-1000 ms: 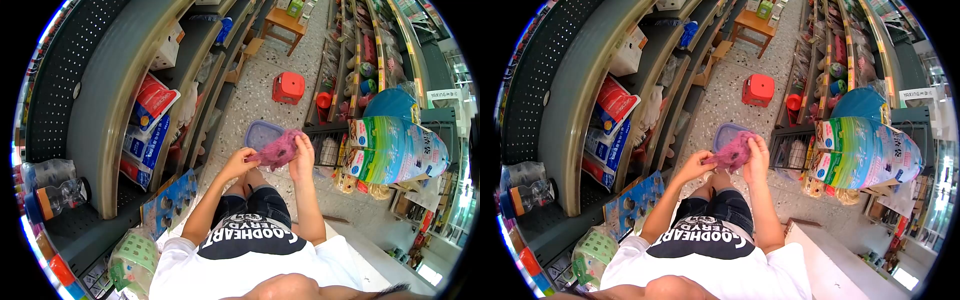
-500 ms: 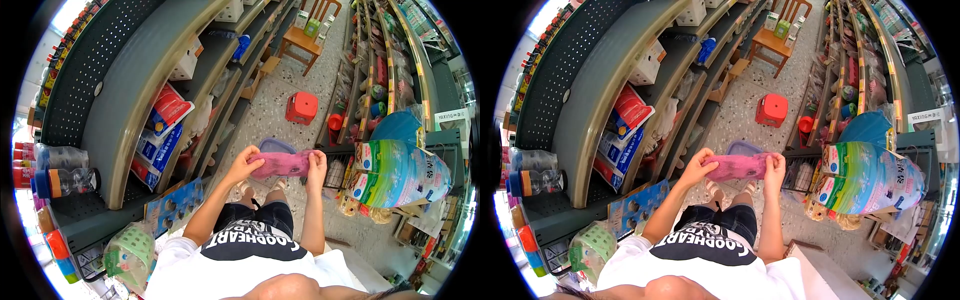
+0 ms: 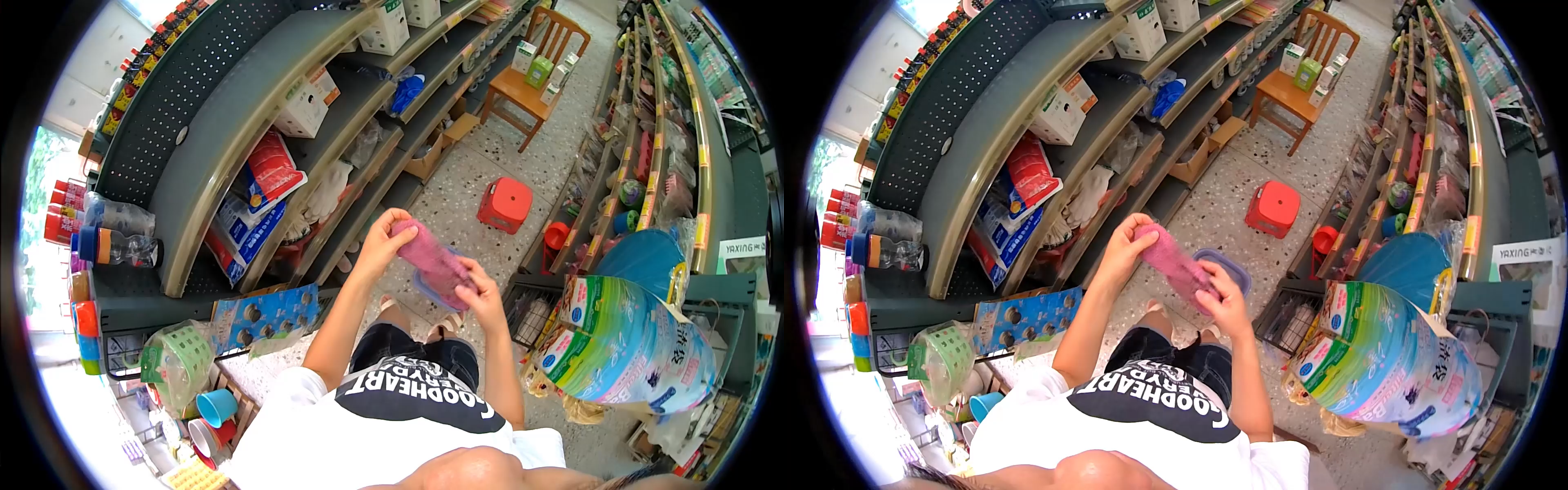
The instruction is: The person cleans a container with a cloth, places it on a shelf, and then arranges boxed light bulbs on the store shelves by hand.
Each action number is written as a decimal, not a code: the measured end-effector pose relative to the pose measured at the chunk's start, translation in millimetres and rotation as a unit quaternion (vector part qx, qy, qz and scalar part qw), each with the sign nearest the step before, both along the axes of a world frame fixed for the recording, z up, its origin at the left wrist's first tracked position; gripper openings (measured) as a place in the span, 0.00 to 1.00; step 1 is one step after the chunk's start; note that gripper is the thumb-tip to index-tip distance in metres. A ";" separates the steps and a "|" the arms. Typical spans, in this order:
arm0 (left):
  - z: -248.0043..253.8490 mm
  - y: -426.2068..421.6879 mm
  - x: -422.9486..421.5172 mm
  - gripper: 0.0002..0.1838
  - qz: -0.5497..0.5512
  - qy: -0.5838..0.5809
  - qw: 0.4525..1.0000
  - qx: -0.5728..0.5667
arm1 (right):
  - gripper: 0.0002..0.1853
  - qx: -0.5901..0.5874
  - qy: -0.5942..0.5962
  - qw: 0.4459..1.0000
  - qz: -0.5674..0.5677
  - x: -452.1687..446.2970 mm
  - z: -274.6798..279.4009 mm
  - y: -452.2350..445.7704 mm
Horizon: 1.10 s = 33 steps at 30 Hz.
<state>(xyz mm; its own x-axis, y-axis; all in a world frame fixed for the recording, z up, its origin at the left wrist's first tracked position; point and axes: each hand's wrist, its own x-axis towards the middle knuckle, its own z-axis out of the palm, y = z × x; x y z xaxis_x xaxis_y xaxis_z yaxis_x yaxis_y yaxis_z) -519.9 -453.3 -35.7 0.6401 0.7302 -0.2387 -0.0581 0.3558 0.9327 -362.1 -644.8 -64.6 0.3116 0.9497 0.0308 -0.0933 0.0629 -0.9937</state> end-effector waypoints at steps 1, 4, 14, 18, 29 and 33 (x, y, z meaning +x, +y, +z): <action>-0.5 4.3 0.8 0.11 0.011 0.002 1.000 0.007 | 0.20 -0.001 0.135 0.991 -0.009 1.4 -2.0 2.8; 1.1 30.5 -1.8 0.18 0.071 0.016 0.995 0.064 | 0.21 0.021 0.345 0.938 -0.032 10.1 -5.9 19.5; -1.9 287.6 -76.5 0.39 0.325 0.223 0.849 0.351 | 0.23 0.055 0.396 0.900 -0.175 16.2 -2.9 144.5; -34.7 348.4 -92.0 0.31 0.310 0.220 0.893 0.243 | 0.24 0.059 0.373 0.906 -0.191 4.3 15.5 221.4; 18.1 294.8 -71.8 0.23 0.191 0.273 0.921 0.200 | 0.20 0.067 0.346 0.918 -0.181 -9.4 33.7 298.1; 28.0 274.7 -57.7 0.27 0.153 0.317 0.889 0.294 | 0.19 0.066 0.352 0.917 -0.178 0.5 31.7 306.1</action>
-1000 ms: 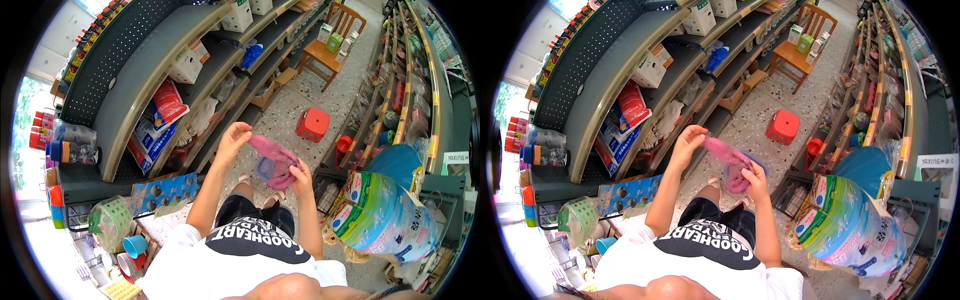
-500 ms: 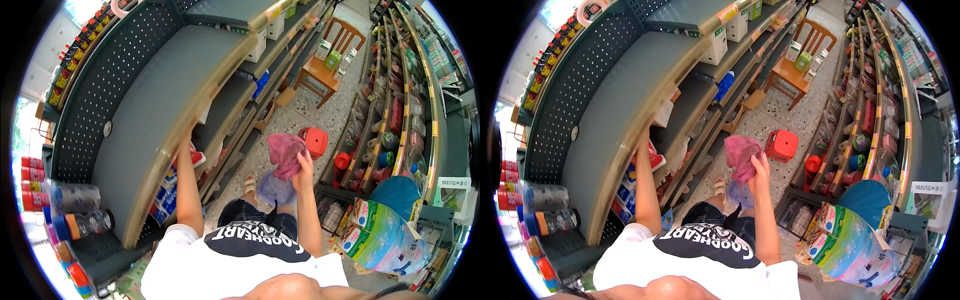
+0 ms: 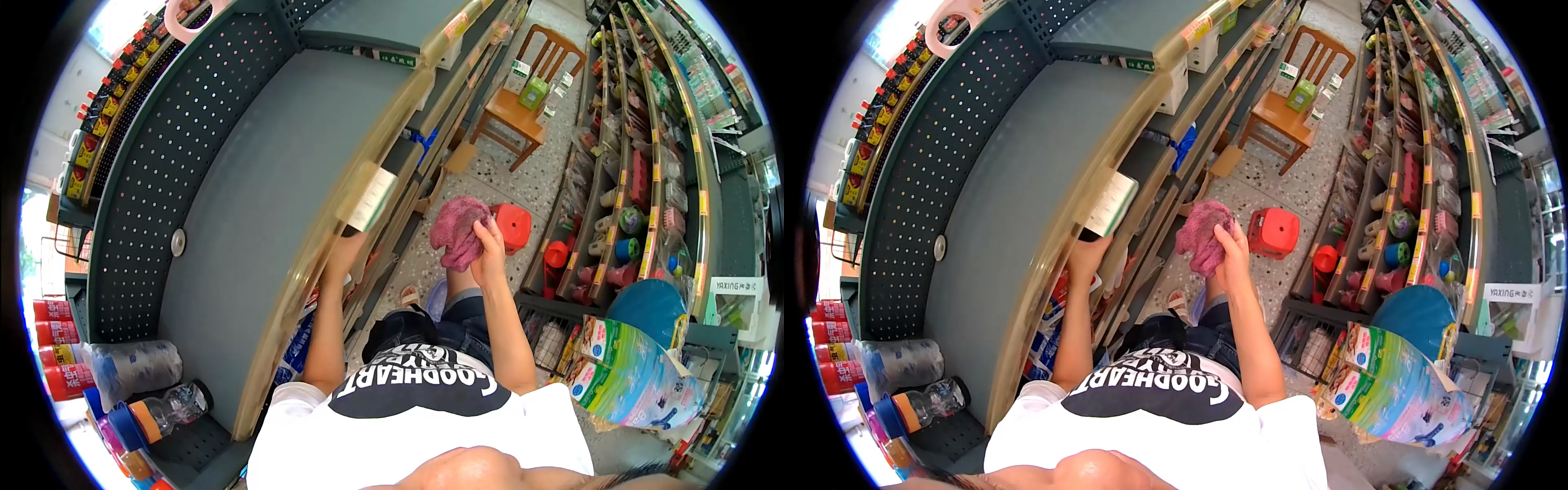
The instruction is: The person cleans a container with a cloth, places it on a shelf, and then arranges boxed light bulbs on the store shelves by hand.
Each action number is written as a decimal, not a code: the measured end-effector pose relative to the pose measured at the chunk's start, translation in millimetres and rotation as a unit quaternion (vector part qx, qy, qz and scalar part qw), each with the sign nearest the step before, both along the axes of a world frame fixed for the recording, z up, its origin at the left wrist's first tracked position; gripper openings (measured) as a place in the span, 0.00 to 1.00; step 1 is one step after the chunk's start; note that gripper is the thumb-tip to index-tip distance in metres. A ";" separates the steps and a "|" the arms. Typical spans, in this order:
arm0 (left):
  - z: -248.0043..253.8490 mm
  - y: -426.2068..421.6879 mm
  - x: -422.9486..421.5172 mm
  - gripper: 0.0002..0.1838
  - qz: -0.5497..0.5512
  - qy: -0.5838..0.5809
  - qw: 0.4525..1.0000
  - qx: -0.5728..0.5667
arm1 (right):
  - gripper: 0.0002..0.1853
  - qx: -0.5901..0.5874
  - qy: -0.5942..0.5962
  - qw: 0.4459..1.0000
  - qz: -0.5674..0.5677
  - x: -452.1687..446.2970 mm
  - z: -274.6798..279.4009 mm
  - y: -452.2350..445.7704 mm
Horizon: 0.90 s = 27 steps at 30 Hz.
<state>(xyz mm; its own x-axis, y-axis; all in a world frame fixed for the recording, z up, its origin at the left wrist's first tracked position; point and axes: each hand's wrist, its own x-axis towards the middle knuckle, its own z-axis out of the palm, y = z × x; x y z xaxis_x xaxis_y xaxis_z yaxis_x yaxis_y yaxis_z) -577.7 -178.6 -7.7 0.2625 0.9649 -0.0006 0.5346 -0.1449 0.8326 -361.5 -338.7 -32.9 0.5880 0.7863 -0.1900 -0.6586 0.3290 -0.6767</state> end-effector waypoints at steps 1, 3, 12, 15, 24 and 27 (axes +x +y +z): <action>3.3 -5.5 1.5 0.33 0.002 -0.014 1.000 -0.023 | 0.19 0.002 0.000 1.000 0.007 3.9 -0.5 3.6; 11.8 -17.9 8.7 0.44 -0.001 -0.034 0.999 0.009 | 0.18 0.001 0.001 1.000 0.016 14.9 -2.3 11.6; 9.6 -41.9 58.1 0.62 0.004 0.038 0.971 0.236 | 0.22 0.018 -0.067 0.991 0.114 91.2 0.7 76.0; 12.7 -46.9 95.5 0.62 0.030 0.019 0.966 0.257 | 0.26 0.047 -0.190 0.961 0.195 134.2 11.3 91.6; 37.3 -55.7 235.3 0.71 -0.087 -0.112 0.985 0.102 | 0.69 0.039 -0.562 0.751 0.344 288.5 55.6 71.3; 43.8 -49.6 270.6 0.69 -0.178 -0.122 0.976 0.022 | 0.66 0.048 -0.625 0.717 0.306 320.3 49.5 66.9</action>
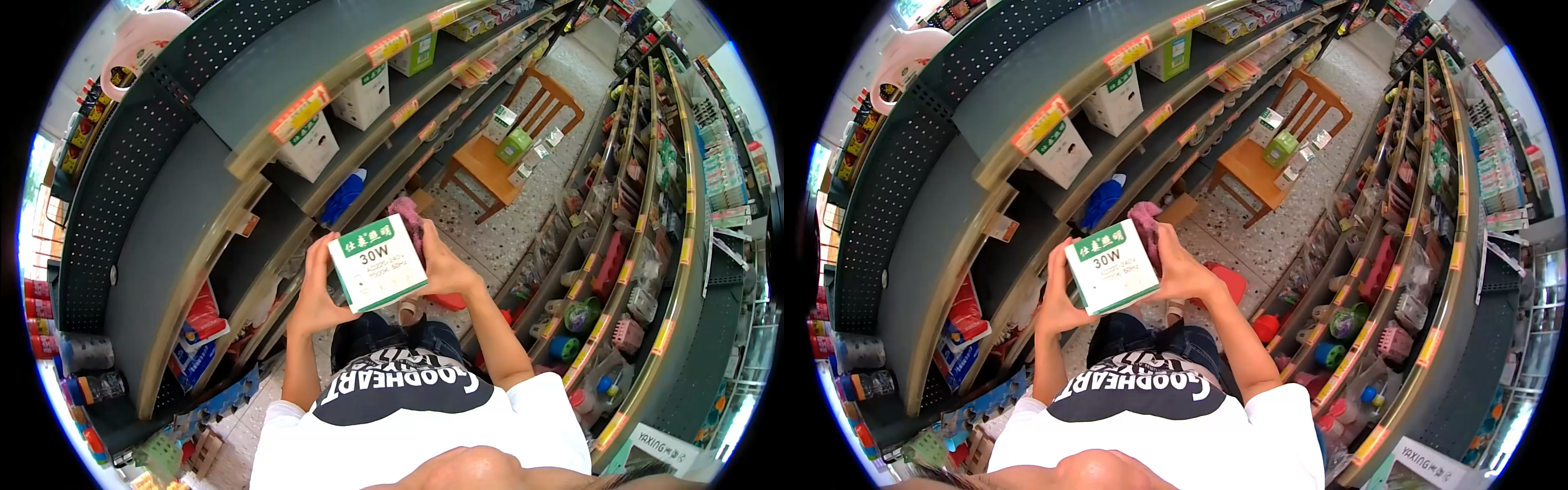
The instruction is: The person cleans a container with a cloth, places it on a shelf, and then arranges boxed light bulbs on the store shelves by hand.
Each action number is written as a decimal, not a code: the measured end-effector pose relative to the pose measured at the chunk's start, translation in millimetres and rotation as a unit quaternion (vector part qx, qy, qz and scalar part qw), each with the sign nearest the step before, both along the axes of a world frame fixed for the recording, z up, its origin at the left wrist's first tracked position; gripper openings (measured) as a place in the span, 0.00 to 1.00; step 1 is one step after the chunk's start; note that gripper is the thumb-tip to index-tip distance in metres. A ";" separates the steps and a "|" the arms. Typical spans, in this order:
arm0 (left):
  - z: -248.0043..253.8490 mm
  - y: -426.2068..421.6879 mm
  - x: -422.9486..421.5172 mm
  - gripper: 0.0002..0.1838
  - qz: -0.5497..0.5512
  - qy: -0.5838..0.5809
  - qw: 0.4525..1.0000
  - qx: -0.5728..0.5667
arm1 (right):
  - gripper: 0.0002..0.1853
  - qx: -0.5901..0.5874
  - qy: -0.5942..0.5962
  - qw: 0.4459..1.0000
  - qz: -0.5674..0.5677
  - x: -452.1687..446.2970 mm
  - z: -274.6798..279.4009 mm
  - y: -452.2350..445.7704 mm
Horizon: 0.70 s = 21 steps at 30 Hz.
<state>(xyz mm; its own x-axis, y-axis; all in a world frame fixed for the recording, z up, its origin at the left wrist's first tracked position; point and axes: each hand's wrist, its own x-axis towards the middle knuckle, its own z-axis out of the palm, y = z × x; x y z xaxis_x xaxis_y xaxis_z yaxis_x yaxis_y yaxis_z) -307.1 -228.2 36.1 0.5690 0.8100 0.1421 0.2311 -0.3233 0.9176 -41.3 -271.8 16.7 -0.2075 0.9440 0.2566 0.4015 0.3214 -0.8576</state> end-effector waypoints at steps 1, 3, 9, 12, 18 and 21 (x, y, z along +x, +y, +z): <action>3.3 2.0 12.5 0.68 -0.020 0.010 1.000 0.003 | 0.66 -0.038 0.020 0.999 -0.010 10.3 -0.3 -3.5; 9.2 8.3 30.9 0.64 -0.050 0.037 0.998 0.013 | 0.66 -0.112 0.063 0.992 -0.017 29.0 1.8 -8.4; 13.9 28.7 61.0 0.65 -0.075 0.015 0.997 0.012 | 0.68 -0.077 0.030 0.995 -0.059 52.5 -3.2 -5.3; 21.4 33.8 58.7 0.66 -0.060 -0.008 0.998 0.005 | 0.66 -0.112 0.103 0.987 -0.044 47.0 4.6 8.5; 18.4 45.6 34.3 0.68 0.022 -0.003 1.000 0.005 | 0.86 -0.203 0.153 0.967 0.005 28.5 1.2 50.2; 18.9 37.4 0.4 0.68 0.098 0.020 0.995 0.014 | 0.69 -0.110 0.141 0.978 0.106 10.4 -6.5 79.8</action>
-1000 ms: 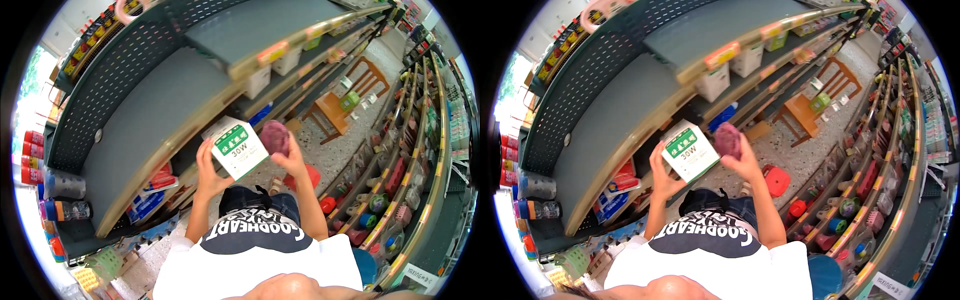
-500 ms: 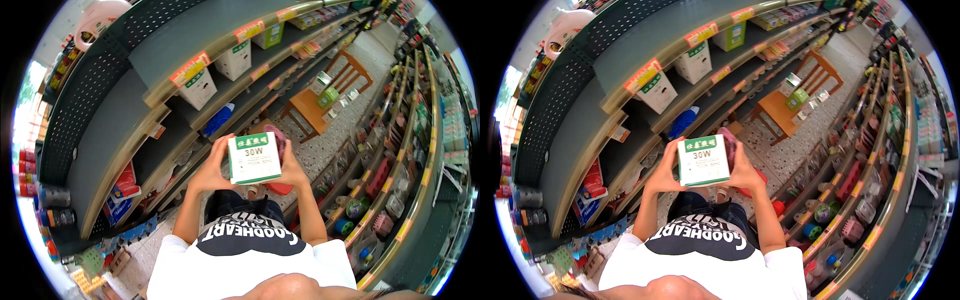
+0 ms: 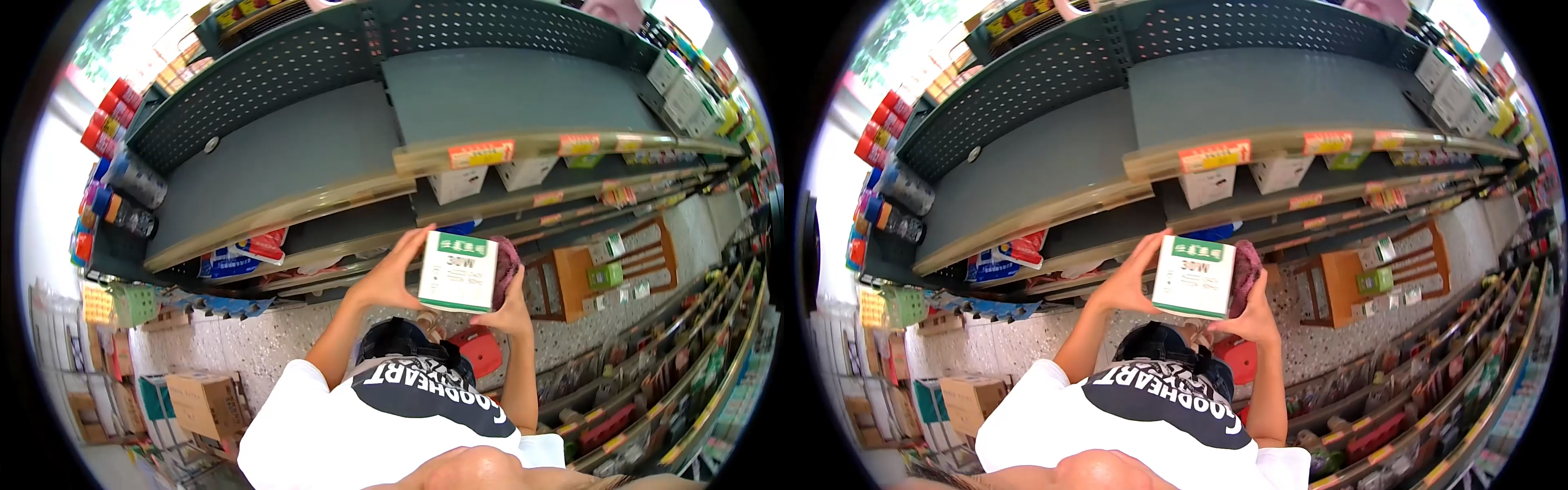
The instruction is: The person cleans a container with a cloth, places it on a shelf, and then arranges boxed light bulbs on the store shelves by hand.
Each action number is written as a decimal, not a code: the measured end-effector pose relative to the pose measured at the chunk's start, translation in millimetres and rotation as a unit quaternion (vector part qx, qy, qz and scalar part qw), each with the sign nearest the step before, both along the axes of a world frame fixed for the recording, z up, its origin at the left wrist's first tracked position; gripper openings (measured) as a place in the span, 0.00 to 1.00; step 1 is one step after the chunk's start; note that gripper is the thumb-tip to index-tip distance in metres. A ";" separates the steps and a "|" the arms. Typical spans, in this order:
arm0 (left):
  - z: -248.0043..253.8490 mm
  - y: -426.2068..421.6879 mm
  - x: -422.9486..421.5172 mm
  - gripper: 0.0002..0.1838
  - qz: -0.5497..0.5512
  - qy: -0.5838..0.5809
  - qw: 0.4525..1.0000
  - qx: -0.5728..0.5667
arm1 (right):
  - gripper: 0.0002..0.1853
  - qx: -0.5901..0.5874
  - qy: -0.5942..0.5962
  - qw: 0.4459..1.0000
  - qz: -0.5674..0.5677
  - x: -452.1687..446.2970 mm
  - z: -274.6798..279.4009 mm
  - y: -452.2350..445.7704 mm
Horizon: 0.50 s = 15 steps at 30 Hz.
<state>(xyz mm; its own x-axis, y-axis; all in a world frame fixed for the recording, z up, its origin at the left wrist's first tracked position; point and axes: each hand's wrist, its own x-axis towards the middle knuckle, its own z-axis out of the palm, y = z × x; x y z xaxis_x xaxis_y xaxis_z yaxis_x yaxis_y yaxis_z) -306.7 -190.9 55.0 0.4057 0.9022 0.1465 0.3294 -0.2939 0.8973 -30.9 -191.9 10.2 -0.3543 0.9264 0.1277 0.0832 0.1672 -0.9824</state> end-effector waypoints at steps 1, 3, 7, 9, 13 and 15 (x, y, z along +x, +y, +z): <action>-0.4 -3.9 -13.7 0.67 0.043 -0.017 0.999 -0.015 | 0.71 0.026 -0.007 1.000 -0.006 -7.0 -10.0 7.5; -8.9 -12.8 -45.8 0.68 0.116 -0.039 0.992 -0.037 | 0.62 -0.004 0.112 0.993 0.022 -22.2 -15.4 26.7; -15.9 -39.9 -102.0 0.67 0.243 -0.029 0.970 0.000 | 0.49 -0.017 0.175 0.984 0.031 -37.2 -15.9 51.8; -16.6 -48.4 -114.9 0.64 0.285 0.055 0.956 0.042 | 0.45 -0.024 0.176 0.984 0.020 -41.3 -19.6 60.9; -22.9 -49.3 -118.9 0.62 0.311 0.051 0.947 0.056 | 0.36 -0.032 0.146 0.989 0.014 -48.2 -25.7 73.6; -36.7 -46.8 -127.0 0.63 0.324 -0.020 0.944 0.050 | 0.31 -0.044 0.150 0.988 0.007 -50.0 -25.2 72.9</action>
